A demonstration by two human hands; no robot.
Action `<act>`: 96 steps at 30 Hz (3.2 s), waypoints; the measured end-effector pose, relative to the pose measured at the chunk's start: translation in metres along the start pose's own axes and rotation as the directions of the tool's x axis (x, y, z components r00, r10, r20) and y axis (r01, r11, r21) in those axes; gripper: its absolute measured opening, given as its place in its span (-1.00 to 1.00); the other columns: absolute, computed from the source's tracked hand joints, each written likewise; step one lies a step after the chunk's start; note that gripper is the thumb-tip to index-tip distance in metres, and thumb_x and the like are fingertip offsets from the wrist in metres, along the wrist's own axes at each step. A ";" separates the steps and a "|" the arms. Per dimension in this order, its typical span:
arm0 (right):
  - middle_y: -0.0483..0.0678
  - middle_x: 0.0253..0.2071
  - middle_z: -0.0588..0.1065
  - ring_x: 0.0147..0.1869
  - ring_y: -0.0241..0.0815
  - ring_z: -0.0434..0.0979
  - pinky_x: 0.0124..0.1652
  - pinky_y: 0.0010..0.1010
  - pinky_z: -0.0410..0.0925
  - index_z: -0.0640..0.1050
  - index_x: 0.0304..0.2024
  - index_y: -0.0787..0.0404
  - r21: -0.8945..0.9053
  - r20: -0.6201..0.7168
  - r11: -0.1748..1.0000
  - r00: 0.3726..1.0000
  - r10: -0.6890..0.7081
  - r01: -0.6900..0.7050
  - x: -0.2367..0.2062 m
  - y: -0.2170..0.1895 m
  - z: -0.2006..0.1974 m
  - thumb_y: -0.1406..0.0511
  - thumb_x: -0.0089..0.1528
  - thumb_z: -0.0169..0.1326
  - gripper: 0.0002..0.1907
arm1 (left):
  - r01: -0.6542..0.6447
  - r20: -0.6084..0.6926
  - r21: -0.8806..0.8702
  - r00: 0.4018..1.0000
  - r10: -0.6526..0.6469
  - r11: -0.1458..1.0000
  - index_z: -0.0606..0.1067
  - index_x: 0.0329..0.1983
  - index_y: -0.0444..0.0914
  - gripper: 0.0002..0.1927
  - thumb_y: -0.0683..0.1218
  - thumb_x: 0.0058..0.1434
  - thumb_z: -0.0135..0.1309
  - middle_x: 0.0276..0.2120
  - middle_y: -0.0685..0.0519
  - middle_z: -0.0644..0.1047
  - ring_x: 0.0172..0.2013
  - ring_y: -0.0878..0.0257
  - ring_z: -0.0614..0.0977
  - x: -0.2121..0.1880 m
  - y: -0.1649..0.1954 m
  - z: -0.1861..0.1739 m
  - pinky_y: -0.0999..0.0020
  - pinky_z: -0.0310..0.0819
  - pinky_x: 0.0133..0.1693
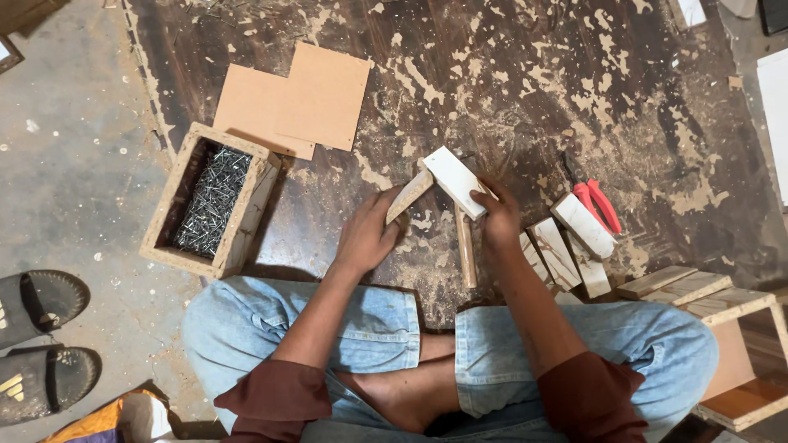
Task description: The person sits cross-legged on the floor and hammers nails into small wooden box parts, taking nails by hand from an open box of nails. They reposition cardboard sheets and wooden pieces between nails and continue hammering nails into additional pieces.
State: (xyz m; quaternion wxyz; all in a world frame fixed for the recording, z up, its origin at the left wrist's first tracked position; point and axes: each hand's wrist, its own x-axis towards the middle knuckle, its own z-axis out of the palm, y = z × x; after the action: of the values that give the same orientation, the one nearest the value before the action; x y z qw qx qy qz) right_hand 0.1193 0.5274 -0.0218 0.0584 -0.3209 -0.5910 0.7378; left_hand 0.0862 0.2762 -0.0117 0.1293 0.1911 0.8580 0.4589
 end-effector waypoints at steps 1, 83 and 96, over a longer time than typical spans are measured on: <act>0.16 0.14 0.52 0.09 -0.07 0.55 0.03 -0.40 0.40 0.51 0.21 0.36 -0.007 -0.012 1.000 1.000 -0.017 0.017 0.000 -0.001 0.001 0.44 0.15 0.14 -0.47 | -0.034 -0.037 0.038 0.999 0.035 0.999 0.32 0.41 -0.18 -0.34 -0.13 0.19 0.07 0.13 -0.21 0.51 0.09 -0.12 0.54 0.000 0.001 -0.001 -0.02 0.43 0.14; 0.05 -0.20 0.58 -0.10 -0.03 0.60 0.09 -0.16 0.38 0.43 0.30 0.47 -0.178 0.970 -0.596 0.039 -0.239 0.783 0.076 -0.016 0.267 0.40 0.29 -0.02 -0.48 | 0.392 -0.086 -0.152 0.909 -0.407 0.907 0.54 0.19 -0.15 -0.49 -0.01 0.13 0.20 -0.06 -0.12 0.63 -0.10 -0.04 0.67 0.009 -0.029 -0.078 0.11 0.53 -0.02; -0.15 -0.05 0.54 0.14 -0.14 0.54 0.36 -0.02 0.14 0.53 -0.10 -0.11 -0.307 0.817 -0.370 0.043 -0.575 0.877 -0.070 -0.053 0.096 0.25 0.33 0.08 -0.90 | -0.020 -0.049 -0.982 0.987 -0.151 0.189 0.43 0.26 -0.41 -0.47 0.02 0.36 0.18 0.09 -0.15 0.59 0.08 0.10 0.60 -0.004 -0.035 -0.060 0.11 0.45 0.16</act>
State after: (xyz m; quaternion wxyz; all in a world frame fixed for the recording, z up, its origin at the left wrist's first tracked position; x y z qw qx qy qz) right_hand 0.1063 0.4304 0.0641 0.2814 0.3128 -0.8986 0.1245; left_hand 0.0582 0.2125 -0.0082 0.1827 -0.0027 0.3843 0.9049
